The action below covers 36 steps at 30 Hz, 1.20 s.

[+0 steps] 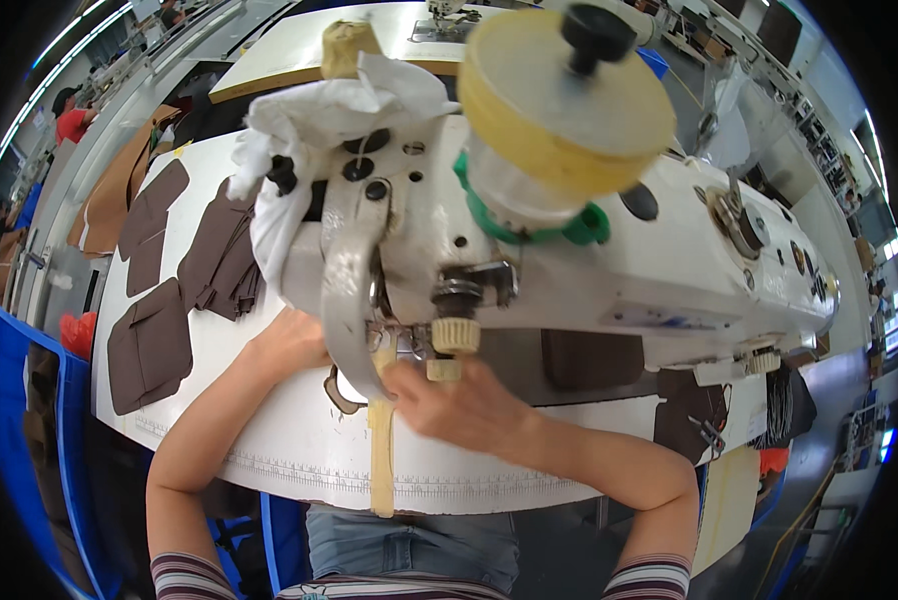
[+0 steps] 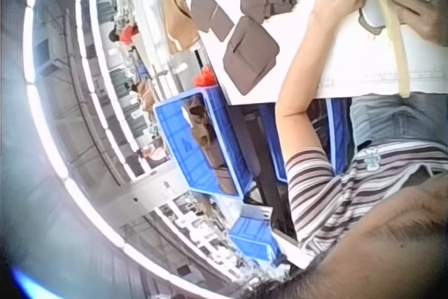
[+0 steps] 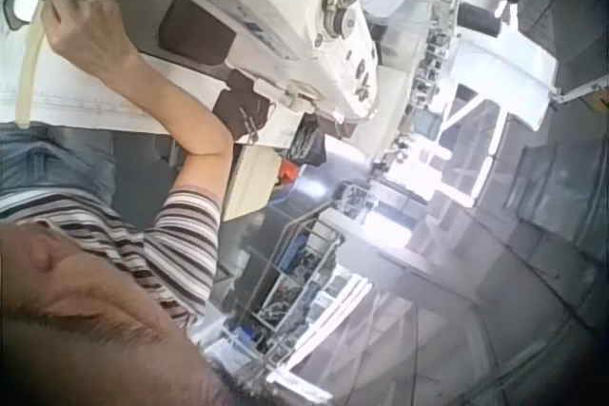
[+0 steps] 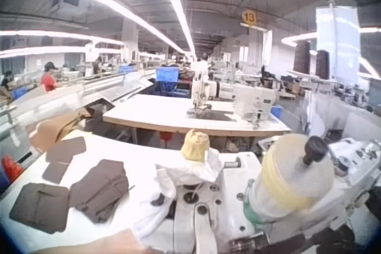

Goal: The person sews small leather pieces together using an industrial sewing machine.

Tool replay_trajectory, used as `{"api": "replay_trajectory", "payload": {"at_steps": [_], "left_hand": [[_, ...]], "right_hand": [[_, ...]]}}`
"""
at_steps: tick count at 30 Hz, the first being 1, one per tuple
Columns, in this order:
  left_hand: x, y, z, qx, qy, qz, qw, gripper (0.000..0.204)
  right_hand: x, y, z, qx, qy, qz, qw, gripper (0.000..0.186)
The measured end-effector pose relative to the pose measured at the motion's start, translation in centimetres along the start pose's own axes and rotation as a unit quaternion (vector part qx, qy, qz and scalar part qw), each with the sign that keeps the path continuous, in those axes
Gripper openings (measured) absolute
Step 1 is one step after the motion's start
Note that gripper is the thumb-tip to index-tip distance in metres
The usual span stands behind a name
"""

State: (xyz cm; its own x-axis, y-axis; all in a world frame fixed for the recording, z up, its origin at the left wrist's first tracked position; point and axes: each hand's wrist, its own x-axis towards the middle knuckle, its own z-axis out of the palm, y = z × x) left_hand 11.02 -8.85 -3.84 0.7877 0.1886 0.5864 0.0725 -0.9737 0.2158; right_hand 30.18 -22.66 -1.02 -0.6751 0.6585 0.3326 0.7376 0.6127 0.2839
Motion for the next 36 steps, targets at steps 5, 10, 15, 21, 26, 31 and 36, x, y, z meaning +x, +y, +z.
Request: {"api": "replay_trajectory", "payload": {"at_steps": [5,10,15,21,26,31,36], "left_hand": [[-0.8,0.6,-0.2,0.034,-0.078,-0.081,0.993,0.015],[-1.3,0.3,0.3,0.055,-0.08,-0.06,0.994,0.019],[-2.5,0.7,-0.1,0.031,-0.148,-0.237,0.96,0.014],[-1.1,-3.7,1.1,0.251,0.101,-0.2,0.942,0.021],[2.3,-4.3,4.2,0.2,0.209,-0.3,0.909,0.018],[1.7,-2.5,-2.5,0.223,0.238,-0.324,0.888,0.019],[-7.5,0.3,-15.9,0.241,0.311,-0.4,0.828,0.021]], "right_hand": [[3.1,-5.7,-7.0,0.172,0.303,-0.063,0.935,0.018],[2.8,-7.5,-8.3,0.294,0.478,-0.003,0.828,0.047],[-5.0,-7.0,-8.0,0.293,0.299,-0.174,0.892,0.046],[-11.1,0.5,-5.8,0.09,0.137,0.069,0.984,0.02],[-14.5,5.5,-4.2,0.145,0.045,0.296,0.943,0.025],[-15.1,6.2,-4.2,0.09,-0.006,0.235,0.968,0.025],[-14.9,5.4,-4.0,-0.022,-0.035,0.171,0.984,0.025]]}}
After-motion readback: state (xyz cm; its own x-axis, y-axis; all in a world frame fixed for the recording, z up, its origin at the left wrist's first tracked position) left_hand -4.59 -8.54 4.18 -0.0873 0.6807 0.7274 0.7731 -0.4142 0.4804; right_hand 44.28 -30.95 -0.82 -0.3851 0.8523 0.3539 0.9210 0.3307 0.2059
